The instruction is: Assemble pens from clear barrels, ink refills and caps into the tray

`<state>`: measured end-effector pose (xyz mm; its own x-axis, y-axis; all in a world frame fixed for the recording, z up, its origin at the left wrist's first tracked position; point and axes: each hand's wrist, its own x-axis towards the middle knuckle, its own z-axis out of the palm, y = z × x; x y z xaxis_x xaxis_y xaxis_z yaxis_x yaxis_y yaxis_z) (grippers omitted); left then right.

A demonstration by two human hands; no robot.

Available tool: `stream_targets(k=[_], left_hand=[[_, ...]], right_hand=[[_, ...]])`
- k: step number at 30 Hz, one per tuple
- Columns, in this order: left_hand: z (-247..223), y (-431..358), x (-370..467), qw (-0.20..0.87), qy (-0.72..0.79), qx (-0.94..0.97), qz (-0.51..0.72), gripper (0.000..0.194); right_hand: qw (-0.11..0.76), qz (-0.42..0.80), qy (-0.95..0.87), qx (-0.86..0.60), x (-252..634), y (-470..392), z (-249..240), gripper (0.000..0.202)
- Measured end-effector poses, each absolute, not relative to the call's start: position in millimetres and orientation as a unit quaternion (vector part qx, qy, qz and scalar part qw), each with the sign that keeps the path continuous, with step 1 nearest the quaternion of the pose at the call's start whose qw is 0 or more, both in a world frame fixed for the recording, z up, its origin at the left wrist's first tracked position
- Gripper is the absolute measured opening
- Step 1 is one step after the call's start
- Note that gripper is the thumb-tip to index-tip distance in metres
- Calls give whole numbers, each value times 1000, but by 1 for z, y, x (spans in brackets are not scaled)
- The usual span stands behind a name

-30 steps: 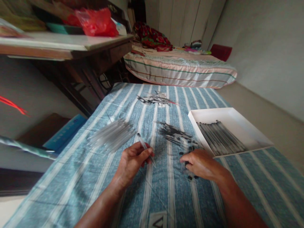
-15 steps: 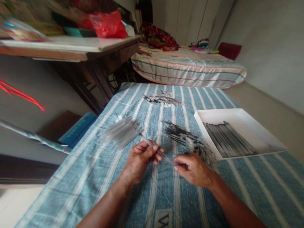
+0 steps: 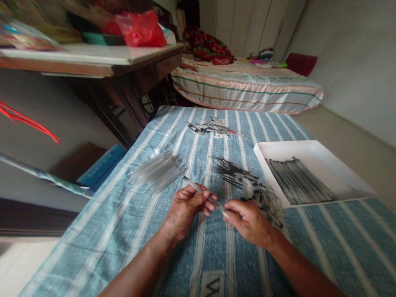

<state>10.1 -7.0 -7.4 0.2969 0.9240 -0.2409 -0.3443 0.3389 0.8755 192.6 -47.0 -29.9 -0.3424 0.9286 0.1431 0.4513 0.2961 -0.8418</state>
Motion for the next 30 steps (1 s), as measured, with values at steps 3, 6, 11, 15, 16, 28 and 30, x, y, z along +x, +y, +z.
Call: stream_targets(k=[3,6,11,15,16,28,30], left_hand=[[-8,-8,11,714,405,350,451,13],[-11,-9,12,712,411,341,456,15],[-15,-10,14,716,418,324,456,17],[-17,-11,16,710,427,324,456,18],[-17,-12,16,707,430,326,457,18],[-18,-7,17,694,447,372,424,17],[-16,-7,17,681,452,398,415,19]], right_hand=[[345,355,-732,-469,190,-48,-34,16],[360,324,-741,-465,188,-48,-36,17],[380,270,-755,-461,184,-47,-35,19],[382,218,-770,-462,183,-46,-35,21],[380,211,-772,-463,183,-46,-35,21],[308,147,-815,-469,181,-36,-32,24],[307,116,-818,-472,187,-33,-28,24]])
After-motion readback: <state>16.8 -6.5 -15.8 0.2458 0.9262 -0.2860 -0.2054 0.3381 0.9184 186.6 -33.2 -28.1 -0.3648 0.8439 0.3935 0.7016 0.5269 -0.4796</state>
